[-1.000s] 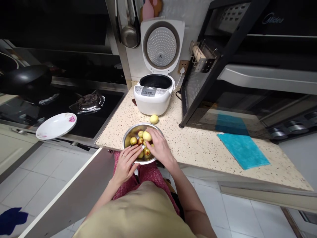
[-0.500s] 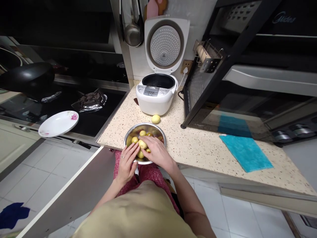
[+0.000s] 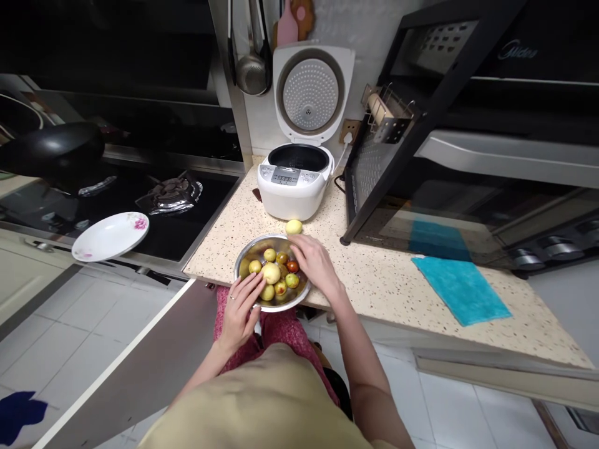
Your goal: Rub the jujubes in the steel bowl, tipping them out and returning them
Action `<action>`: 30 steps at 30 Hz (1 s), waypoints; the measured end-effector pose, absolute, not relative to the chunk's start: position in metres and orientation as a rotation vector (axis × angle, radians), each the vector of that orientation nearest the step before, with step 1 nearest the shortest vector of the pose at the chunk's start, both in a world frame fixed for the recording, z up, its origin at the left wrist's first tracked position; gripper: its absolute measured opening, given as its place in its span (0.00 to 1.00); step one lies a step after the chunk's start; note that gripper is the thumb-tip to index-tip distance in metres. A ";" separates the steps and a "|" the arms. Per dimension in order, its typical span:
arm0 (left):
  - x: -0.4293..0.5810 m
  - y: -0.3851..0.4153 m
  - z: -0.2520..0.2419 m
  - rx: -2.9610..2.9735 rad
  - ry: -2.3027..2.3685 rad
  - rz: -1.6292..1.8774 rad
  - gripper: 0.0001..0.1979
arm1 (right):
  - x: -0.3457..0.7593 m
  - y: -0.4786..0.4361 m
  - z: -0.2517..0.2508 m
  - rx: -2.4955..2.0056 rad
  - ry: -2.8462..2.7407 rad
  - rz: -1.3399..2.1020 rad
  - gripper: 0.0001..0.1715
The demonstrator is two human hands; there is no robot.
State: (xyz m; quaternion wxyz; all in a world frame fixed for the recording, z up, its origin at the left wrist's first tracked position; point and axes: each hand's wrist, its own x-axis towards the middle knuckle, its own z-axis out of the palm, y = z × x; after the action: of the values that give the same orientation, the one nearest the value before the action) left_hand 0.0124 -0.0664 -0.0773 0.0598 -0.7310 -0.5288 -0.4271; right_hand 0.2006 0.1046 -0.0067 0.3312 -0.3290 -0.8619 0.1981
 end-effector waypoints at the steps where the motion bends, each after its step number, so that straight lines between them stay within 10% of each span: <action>1: 0.012 -0.067 -0.078 -2.206 -1.585 -1.327 0.25 | 0.201 0.115 -0.009 -0.879 -2.251 0.473 0.20; 10: 0.012 -0.070 -0.075 -2.202 -1.434 -1.477 0.24 | 0.199 0.174 -0.028 -0.809 -2.461 0.369 0.37; 30: 0.012 -0.069 -0.072 -2.211 -1.436 -1.476 0.23 | 0.218 0.159 -0.028 -0.987 -2.440 0.374 0.18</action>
State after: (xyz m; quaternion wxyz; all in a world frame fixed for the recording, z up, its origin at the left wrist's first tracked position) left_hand 0.0122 -0.0693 -0.0715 0.0603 -0.7304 -0.4745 -0.4875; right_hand 0.2183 0.1585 -0.0284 0.2390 -0.3604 -0.8912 0.1367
